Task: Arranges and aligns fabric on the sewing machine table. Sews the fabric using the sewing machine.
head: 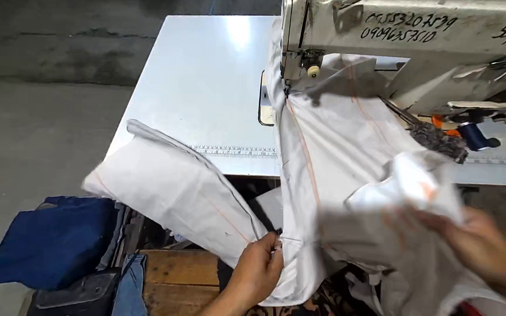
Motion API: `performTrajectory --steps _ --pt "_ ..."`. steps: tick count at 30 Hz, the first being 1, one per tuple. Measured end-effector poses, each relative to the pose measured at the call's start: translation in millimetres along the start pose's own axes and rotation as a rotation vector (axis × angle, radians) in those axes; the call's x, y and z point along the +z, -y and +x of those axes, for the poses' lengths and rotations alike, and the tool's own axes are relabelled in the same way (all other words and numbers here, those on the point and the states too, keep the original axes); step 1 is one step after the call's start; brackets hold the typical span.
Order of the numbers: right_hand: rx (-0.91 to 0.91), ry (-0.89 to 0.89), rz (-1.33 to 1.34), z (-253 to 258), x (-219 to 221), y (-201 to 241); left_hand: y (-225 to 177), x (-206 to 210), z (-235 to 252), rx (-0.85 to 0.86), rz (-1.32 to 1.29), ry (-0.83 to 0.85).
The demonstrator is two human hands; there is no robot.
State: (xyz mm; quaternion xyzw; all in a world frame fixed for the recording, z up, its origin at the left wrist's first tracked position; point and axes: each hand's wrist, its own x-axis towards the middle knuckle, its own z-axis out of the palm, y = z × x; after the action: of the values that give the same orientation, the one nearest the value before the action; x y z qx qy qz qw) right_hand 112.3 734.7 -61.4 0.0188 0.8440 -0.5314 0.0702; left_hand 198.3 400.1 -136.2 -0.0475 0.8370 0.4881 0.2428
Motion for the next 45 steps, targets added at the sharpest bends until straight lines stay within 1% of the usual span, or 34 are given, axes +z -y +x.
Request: performTrajectory --steps 1,2,3,4,5,7,8,9,10,11,12,14,16,17,19,20,22,23,25,27,29,32,36,41,45 --pt "0.023 0.104 -0.096 1 6 -12 5 -2 4 -0.069 0.168 0.024" --pt "0.076 0.164 -0.178 -2 16 -22 5 -8 7 -0.151 0.305 0.051" --pt "0.154 0.178 -0.222 -8 28 -26 4 -16 7 -0.193 0.418 0.02" --pt "0.191 0.156 -0.235 -15 40 -29 2 -24 6 -0.171 0.521 -0.091" --pt "0.193 0.121 -0.23 -23 49 -31 1 -35 6 -0.097 0.611 -0.249" --pt "0.123 0.111 -0.138 -33 56 -29 -15 -60 18 0.16 0.703 -0.542" --pt "0.096 0.132 -0.073 -35 58 -26 -27 -72 31 0.323 0.725 -0.638" --pt "0.082 0.16 -0.027 -35 59 -24 -40 -80 50 0.489 0.711 -0.67" --pt "0.069 0.182 -0.006 -34 57 -24 -52 -85 72 0.633 0.677 -0.64" --pt "0.046 0.182 -0.002 -31 55 -25 -62 -88 98 0.741 0.654 -0.577" --pt "0.022 0.151 -0.005 -27 51 -29 -70 -91 125 0.796 0.66 -0.509" --pt "-0.041 -0.042 -0.028 -15 42 -33 -71 -95 169 0.801 0.717 -0.418" --pt "-0.105 -0.247 -0.116 6 29 -30 -63 -97 190 0.777 0.769 -0.394" --pt "-0.116 -0.306 -0.204 20 23 -26 -57 -100 193 0.779 0.788 -0.391" --pt "-0.054 -0.312 -0.421 47 19 -19 -48 -110 191 0.791 0.802 -0.35" --pt "0.025 -0.28 -0.52 60 22 -14 -44 -114 190 0.8 0.8 -0.324" --pt "0.199 -0.194 -0.631 81 32 -7 -42 -122 187 0.805 0.808 -0.286" --pt "0.218 -0.173 -0.654 86 36 -4 -43 -123 185 0.799 0.819 -0.285" --pt "0.144 -0.187 -0.646 85 37 -1 -44 -122 177 0.772 0.835 -0.305" --pt "0.048 -0.248 -0.589 80 37 -4 -40 -122 174 0.758 0.809 -0.328" --pt "0.019 -0.295 -0.512 76 40 -4 -38 -121 174 0.759 0.779 -0.338" --pt "-0.052 -0.327 -0.475 77 45 -5 -38 -123 176 0.777 0.785 -0.349" --pt "-0.068 -0.365 -0.417 89 47 1 -41 -126 183 0.777 0.777 -0.355" --pt "-0.112 -0.401 -0.51 108 45 5 -45 -132 195 0.765 0.802 -0.347" --pt "-0.182 -0.409 -0.446 120 45 5 -47 -136 205 0.757 0.82 -0.353"
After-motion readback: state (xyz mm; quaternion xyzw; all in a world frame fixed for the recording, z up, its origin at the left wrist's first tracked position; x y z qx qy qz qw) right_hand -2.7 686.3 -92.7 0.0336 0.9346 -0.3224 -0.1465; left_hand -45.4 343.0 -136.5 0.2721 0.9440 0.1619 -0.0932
